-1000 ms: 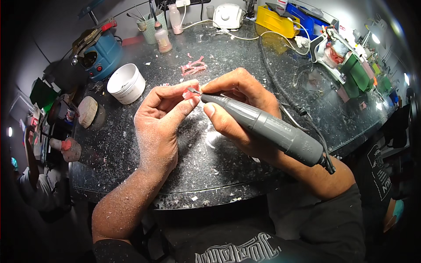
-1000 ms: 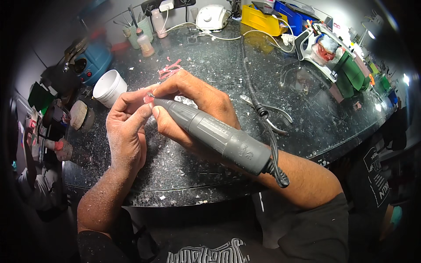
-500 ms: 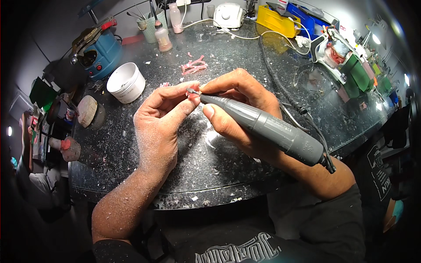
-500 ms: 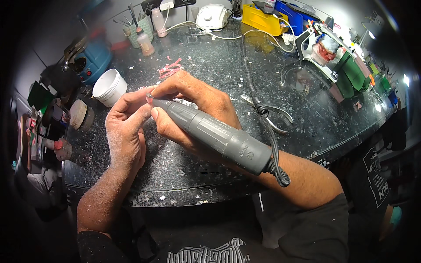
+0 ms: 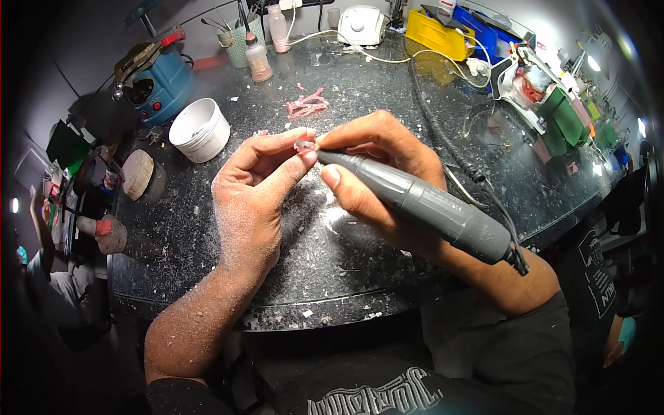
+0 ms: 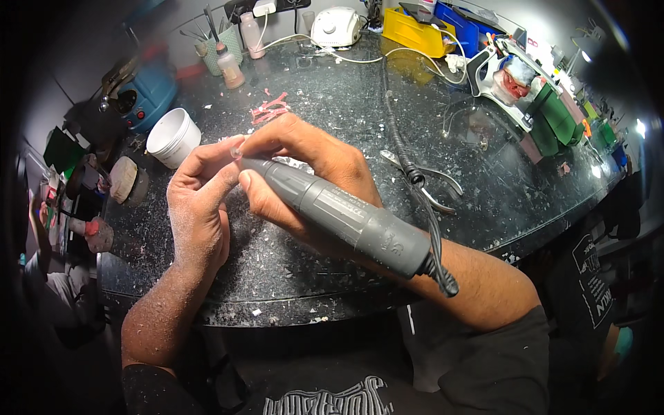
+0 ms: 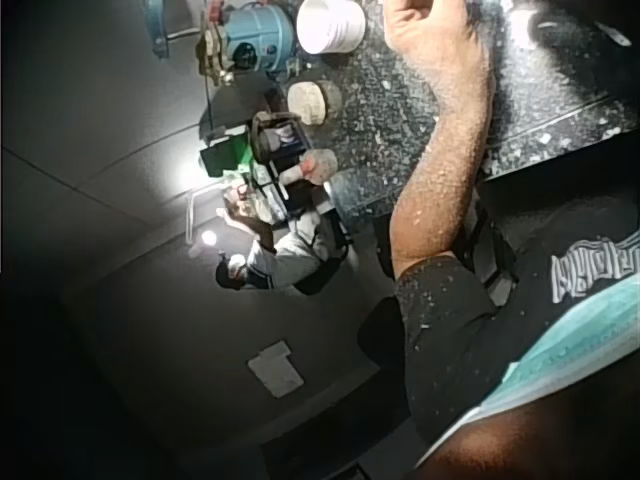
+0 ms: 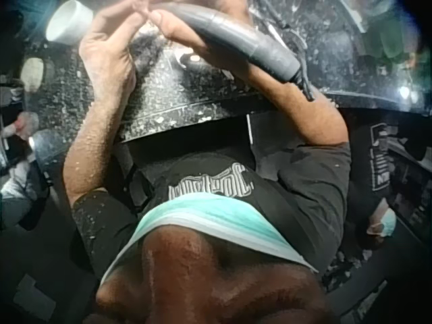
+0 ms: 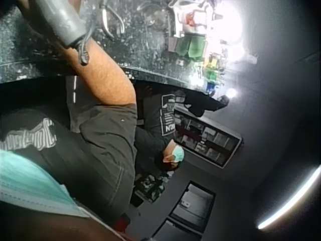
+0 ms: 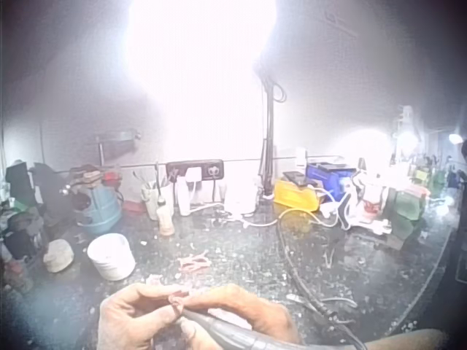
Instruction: The person uses a rotary tool to carve and shape a small pink plastic piece held in the left hand. The person rotates the piece to access different surfaces and continues carving until the end of the clip.
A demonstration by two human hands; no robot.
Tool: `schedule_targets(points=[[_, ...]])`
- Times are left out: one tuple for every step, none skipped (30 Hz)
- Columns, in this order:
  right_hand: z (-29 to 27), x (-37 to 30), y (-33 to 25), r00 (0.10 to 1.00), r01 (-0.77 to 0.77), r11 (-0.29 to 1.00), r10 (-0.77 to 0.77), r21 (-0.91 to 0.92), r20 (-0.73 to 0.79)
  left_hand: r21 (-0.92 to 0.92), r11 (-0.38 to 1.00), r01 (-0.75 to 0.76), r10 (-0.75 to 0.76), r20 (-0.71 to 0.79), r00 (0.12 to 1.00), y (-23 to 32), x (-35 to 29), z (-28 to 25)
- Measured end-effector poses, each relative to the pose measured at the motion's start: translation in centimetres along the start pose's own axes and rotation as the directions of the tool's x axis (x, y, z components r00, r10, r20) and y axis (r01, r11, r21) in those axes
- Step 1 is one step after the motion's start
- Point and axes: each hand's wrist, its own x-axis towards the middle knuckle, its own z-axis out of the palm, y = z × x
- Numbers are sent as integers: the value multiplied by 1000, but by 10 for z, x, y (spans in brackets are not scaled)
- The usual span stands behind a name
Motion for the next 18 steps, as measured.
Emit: schedule_targets(points=[[1, 0, -2, 999, -28, 1000, 28, -3, -19, 1, 1000, -1, 1, -1, 1000, -2, 0, -1], [1, 0, 0, 1000, 1, 1000, -1, -18, -7, -1, 1000, -2, 2, 1, 1000, -3, 0, -1], [0, 0, 4, 1000, 29, 999, -29, -32, 6, 0, 1000, 5, -5, -7, 1000, -2, 0, -1], [-1, 0, 6, 998, 59, 997, -58, -46, 20, 1, 1000, 11, -11, -15, 1000, 0, 0, 0], [-2, -1, 0, 999, 34, 998, -32, -51, 44, -1, 1000, 18, -18, -20, 1000, 1, 0, 0], [-2, -1, 1, 998, 60, 997, -59, -55, 24, -6, 1000, 12, -12, -15, 1000, 1, 0, 1], [-1, 0, 4, 996, 86, 994, -86, -60, 5, -11, 1000, 5, -5, -11, 1000, 0, 1, 1], [-1, 1, 7, 994, 112, 992, -113, -64, -13, -14, 1000, -1, 1, -8, 1000, -1, 1, 2], [-2, 1, 7, 992, 121, 988, -122, -92, -12, -19, 1000, 0, 0, -1, 1000, -2, 1, 1], [-4, 1, 7, 989, 148, 981, -148, -122, 14, -24, 1000, 1, 0, 7, 1000, -3, 1, 1], [-4, 2, 6, 984, 177, 973, -173, -147, 40, -25, 1000, 1, -1, 12, 1000, -3, 1, 0], [-5, 3, 5, 978, 206, 963, -197, -172, 67, -32, 999, 0, 1, 12, 1000, -3, 1, -1], [-3, 3, 4, 981, 193, 964, -186, -184, 55, -39, 999, -2, 2, 12, 1000, -3, 1, -1], [-1, 1, 4, 989, 145, 979, -142, -145, 29, -46, 999, -2, 3, 11, 1000, -4, 0, -2], [0, 0, 5, 995, 98, 990, -98, -105, 4, -43, 999, -1, 1, 11, 1000, -4, 0, -2], [1, 0, 7, 998, 50, 997, -52, -62, -19, -39, 999, 1, 0, 10, 1000, -4, -1, -2], [1, 0, 8, 997, 73, 996, -74, -58, -21, -42, 999, 1, 0, 16, 1000, -3, 0, -1], [0, 1, 6, 995, 96, 991, -96, -93, 0, -48, 999, 6, -6, 14, 1000, -2, 0, 0]])
